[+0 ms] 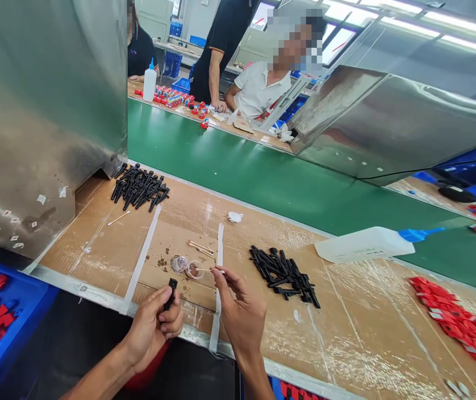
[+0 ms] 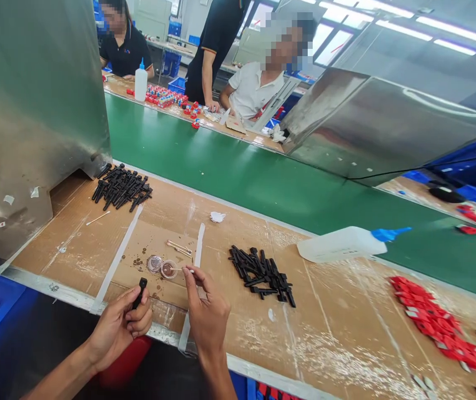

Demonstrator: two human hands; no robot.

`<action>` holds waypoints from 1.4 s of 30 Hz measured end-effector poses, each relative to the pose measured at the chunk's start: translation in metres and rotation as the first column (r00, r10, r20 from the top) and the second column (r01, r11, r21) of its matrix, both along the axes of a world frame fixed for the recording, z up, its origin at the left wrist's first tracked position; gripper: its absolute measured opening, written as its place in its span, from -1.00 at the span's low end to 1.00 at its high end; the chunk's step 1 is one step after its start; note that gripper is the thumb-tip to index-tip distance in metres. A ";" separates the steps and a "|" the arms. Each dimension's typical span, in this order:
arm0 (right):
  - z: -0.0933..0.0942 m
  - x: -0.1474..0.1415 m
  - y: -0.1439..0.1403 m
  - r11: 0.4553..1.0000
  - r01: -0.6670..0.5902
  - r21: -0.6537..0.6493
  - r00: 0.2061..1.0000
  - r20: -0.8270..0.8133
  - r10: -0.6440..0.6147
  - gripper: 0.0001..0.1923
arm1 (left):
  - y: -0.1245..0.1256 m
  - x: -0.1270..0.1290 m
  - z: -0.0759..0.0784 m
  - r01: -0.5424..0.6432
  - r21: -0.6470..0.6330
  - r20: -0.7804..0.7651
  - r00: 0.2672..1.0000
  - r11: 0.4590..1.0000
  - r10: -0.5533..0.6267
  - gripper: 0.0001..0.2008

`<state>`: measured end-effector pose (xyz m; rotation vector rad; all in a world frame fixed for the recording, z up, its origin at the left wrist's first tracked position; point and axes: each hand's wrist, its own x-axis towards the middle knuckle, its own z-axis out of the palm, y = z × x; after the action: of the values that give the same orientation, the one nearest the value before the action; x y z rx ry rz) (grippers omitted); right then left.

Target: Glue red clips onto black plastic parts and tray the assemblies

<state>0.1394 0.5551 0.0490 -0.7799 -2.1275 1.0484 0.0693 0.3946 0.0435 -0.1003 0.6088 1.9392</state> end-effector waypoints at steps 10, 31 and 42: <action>0.008 0.004 -0.012 0.974 0.106 -0.200 0.971 -0.192 -0.145 -0.83 | 0.000 0.000 0.003 0.013 -0.057 -0.025 1.000 0.998 -0.014 -0.76; -0.003 0.010 -0.047 0.988 -0.062 -0.141 0.984 -0.175 0.037 -0.87 | 0.002 -0.002 -0.001 0.028 -0.021 -0.031 0.999 0.999 -0.028 -0.75; 0.002 0.010 -0.047 0.986 -0.028 -0.162 0.982 -0.187 -0.003 -0.87 | 0.001 -0.003 0.001 0.030 -0.028 -0.019 0.999 0.999 -0.031 -0.76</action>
<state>0.1490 0.5078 0.0511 -0.7145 -1.9082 1.2646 0.0663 0.3954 0.0444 -0.0886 0.6468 1.9044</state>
